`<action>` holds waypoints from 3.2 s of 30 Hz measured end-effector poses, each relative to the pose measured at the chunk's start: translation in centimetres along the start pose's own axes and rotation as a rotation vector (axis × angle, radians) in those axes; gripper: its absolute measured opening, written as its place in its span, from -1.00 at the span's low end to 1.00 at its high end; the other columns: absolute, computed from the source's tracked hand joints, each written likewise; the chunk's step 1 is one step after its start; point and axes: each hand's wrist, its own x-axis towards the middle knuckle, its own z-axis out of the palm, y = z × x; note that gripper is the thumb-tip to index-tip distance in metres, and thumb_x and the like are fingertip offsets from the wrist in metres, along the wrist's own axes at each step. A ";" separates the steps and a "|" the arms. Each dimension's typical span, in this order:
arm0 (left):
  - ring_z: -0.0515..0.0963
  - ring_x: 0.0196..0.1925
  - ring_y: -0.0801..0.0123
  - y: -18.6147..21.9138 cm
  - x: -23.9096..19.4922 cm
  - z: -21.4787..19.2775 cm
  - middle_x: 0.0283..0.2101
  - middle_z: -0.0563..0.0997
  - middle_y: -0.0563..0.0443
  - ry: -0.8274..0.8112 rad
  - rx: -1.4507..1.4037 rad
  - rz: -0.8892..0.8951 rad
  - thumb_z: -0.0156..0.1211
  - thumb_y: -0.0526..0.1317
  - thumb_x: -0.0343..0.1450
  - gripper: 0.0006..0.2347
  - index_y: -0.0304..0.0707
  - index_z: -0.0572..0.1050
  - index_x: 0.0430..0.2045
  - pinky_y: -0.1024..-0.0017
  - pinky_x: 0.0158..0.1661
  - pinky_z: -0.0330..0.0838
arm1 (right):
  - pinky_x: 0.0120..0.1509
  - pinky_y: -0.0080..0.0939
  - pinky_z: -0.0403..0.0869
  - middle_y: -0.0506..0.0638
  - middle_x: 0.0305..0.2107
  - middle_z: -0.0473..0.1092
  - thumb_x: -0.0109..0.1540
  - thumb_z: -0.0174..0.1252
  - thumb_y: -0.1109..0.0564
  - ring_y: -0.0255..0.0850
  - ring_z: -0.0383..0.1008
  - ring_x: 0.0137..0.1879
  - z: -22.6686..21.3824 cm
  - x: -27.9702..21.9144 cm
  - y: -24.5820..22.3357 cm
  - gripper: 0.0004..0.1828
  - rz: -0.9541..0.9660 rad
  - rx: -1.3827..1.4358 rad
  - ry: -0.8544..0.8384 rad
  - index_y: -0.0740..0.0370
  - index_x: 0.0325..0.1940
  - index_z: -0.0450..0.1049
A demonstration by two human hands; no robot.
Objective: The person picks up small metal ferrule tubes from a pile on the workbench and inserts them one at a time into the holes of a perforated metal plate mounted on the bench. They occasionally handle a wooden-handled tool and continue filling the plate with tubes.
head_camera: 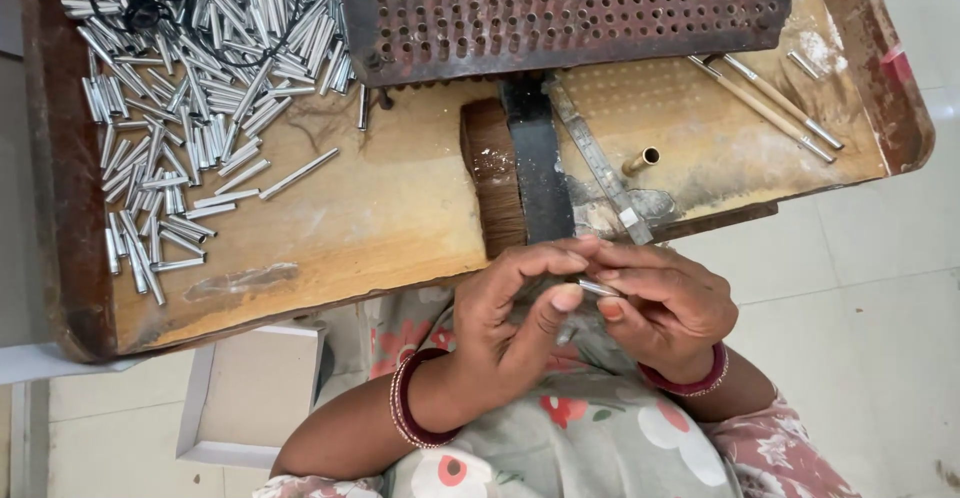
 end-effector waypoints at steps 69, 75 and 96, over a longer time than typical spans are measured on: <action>0.69 -0.23 0.09 -5.4 -0.7 1.1 0.21 0.45 -0.23 -0.774 0.515 0.036 0.29 -0.35 0.34 -0.67 -0.40 0.54 0.00 0.31 -0.24 0.57 | -0.24 -0.30 0.45 0.12 -0.33 0.53 0.34 0.27 0.38 -0.12 0.57 -0.30 -4.2 -3.0 5.4 -0.87 0.071 -0.671 0.229 0.34 -0.04 0.54; 0.72 -0.19 0.23 -3.8 -2.6 -0.9 -0.11 0.66 -0.02 -0.369 0.331 0.141 0.35 -0.32 0.46 -0.72 -0.22 0.52 0.06 0.36 -0.18 0.60 | 0.21 -0.16 0.51 0.22 0.12 0.47 0.47 0.18 0.38 -0.02 0.53 0.16 -3.4 2.6 4.8 -0.85 0.056 -0.712 0.196 0.38 0.12 0.54; 0.01 0.60 0.01 -2.0 0.2 -6.4 0.56 0.05 -0.23 0.253 0.477 -0.036 0.18 -0.23 0.52 -0.64 -0.19 0.29 0.20 0.11 0.54 -0.15 | 0.67 0.35 -0.38 0.11 0.52 0.18 0.42 0.24 0.04 0.13 -0.21 0.68 5.1 3.0 2.0 -0.86 -0.259 -0.869 -0.367 0.08 -0.15 0.64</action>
